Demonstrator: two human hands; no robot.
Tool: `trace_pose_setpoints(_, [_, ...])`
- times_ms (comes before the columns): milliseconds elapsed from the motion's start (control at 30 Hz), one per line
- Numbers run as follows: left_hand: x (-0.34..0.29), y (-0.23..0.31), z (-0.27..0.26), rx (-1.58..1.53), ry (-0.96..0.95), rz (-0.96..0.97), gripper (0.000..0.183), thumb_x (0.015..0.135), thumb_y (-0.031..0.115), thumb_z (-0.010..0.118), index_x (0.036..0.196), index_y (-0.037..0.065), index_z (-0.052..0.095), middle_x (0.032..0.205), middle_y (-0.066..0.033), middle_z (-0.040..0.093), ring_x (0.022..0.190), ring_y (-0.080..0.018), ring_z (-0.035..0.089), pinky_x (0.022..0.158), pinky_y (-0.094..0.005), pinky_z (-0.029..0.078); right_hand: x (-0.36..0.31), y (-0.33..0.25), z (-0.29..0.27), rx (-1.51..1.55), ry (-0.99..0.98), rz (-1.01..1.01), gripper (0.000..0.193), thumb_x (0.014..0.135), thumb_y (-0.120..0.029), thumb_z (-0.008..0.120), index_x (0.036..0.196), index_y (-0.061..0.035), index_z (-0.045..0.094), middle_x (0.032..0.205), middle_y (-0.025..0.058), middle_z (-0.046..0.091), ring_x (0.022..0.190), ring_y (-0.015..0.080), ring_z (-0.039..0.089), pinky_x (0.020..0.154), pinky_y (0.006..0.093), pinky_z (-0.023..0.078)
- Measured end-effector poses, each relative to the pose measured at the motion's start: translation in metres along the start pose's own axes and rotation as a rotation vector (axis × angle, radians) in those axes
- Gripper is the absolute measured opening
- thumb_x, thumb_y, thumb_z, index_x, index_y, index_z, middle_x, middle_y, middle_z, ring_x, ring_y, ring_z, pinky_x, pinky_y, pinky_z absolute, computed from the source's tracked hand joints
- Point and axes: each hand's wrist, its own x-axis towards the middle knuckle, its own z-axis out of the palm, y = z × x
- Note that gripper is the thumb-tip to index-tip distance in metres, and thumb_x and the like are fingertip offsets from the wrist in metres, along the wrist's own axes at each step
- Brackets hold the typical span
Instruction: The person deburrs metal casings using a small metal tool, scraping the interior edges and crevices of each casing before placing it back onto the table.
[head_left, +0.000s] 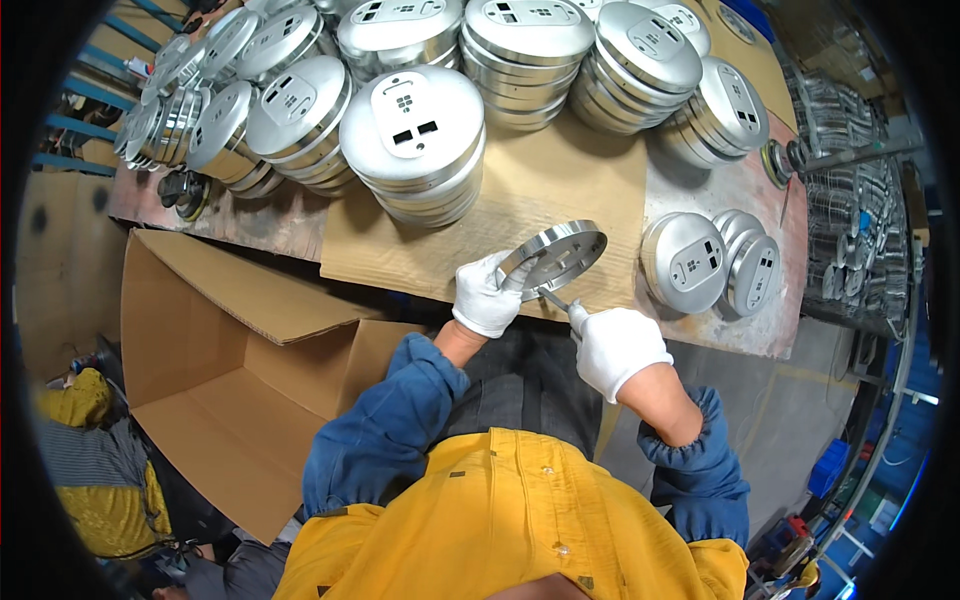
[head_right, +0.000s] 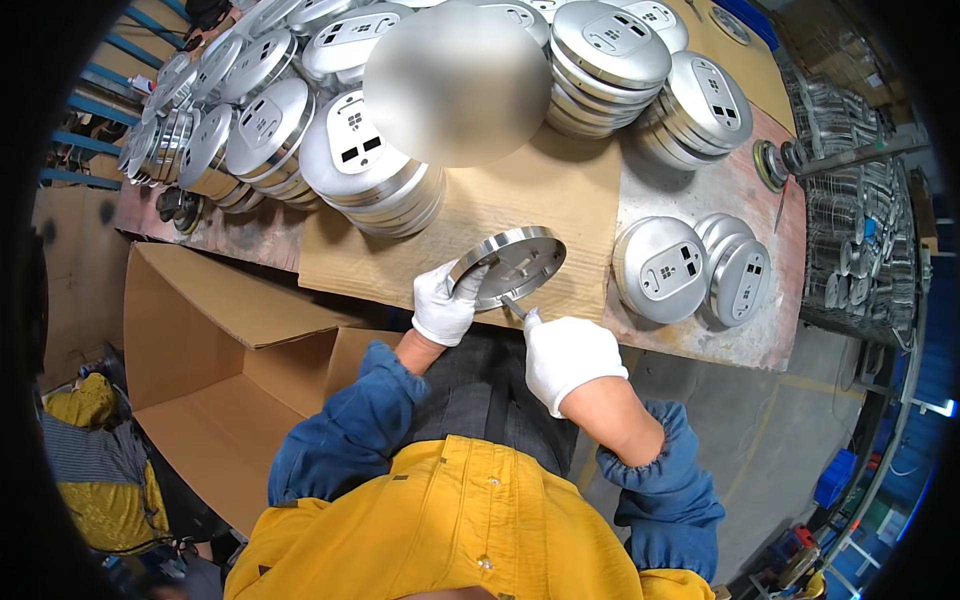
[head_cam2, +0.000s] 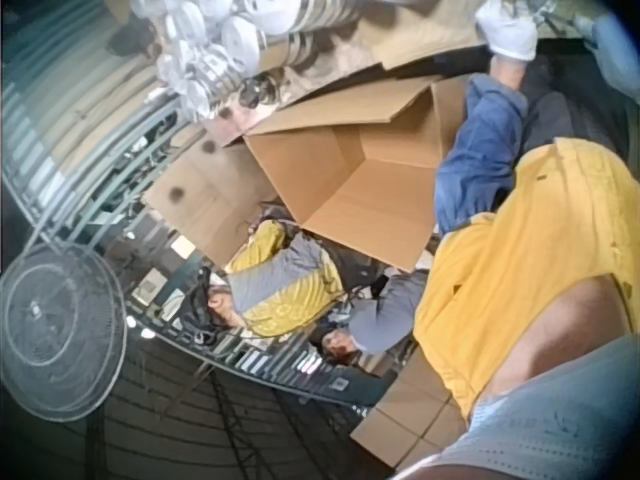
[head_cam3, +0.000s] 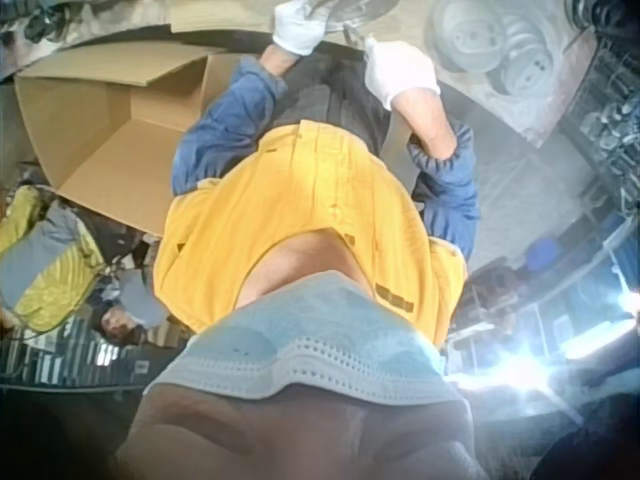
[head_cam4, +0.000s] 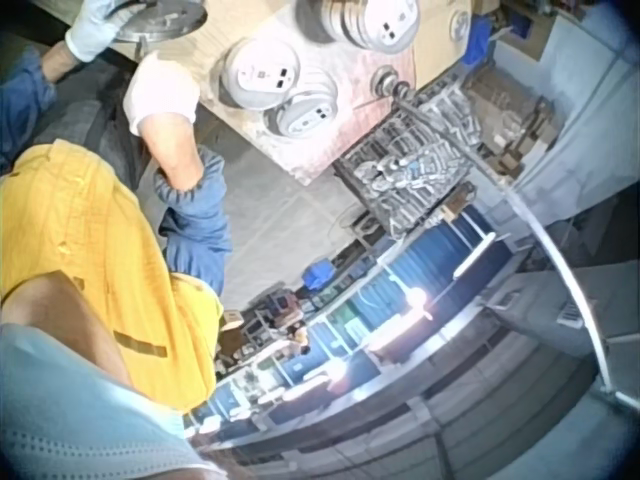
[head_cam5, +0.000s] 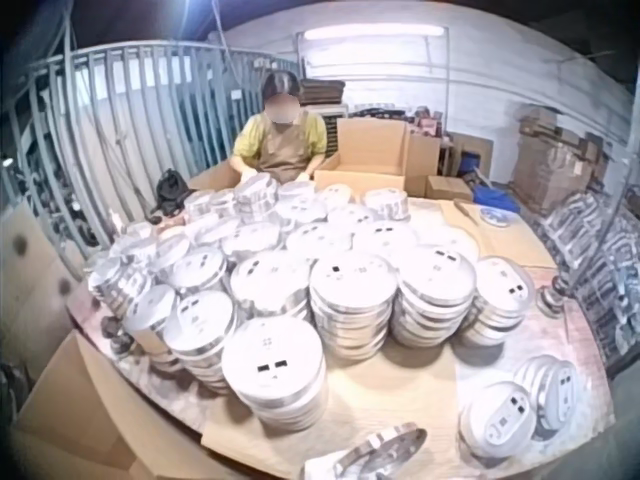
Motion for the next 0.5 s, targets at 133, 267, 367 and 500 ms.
trace_pose_setpoints(133, [-0.002,0.000,0.003,0.067,0.023,-0.042,0.021,0.084,0.018,0.070,0.088,-0.002,0.067,0.062,-0.0149,0.061,0.050,-0.0250,0.058,0.050,-0.0319,0.044,-0.005,-0.001,0.018,-0.006,0.067,-0.011,0.041,0.079,-0.011,0.050,0.117,0.0022,0.057,0.072,0.0188,0.064,0.066,0.0331,0.064,0.060,0.0420,0.051])
trace_pose_setpoints(267, [-0.002,-0.015,0.007,0.046,0.134,0.028,0.022,0.084,0.019,0.070,0.088,-0.002,0.066,0.058,-0.0146,0.058,0.045,-0.0246,0.053,0.047,-0.0321,0.041,-0.012,-0.012,0.040,-0.067,0.141,0.022,0.051,0.079,-0.012,0.051,0.127,0.0038,0.050,0.071,0.0165,0.061,0.061,0.0293,0.063,0.056,0.0398,0.051])
trace_pose_setpoints(367, [-0.001,-0.019,0.010,0.043,0.193,0.103,0.023,0.085,0.020,0.069,0.085,-0.003,0.066,0.056,-0.0141,0.056,0.043,-0.0237,0.050,0.046,-0.0321,0.039,-0.018,-0.015,0.079,-0.072,0.240,0.085,0.056,0.076,-0.010,0.053,0.132,-0.0028,0.048,0.068,0.0139,0.057,0.054,0.0291,0.060,0.049,0.0410,0.049])
trace_pose_setpoints(500, [-0.005,-0.010,0.006,0.170,0.177,-0.056,0.022,0.087,0.021,0.067,0.084,-0.001,0.064,0.057,-0.0143,0.057,0.046,-0.0284,0.054,0.047,-0.0340,0.040,-0.011,-0.001,0.128,-0.053,0.461,0.142,0.057,0.079,-0.012,0.056,0.135,-0.0143,0.046,0.066,0.0105,0.054,0.048,0.0278,0.056,0.045,0.0416,0.048])
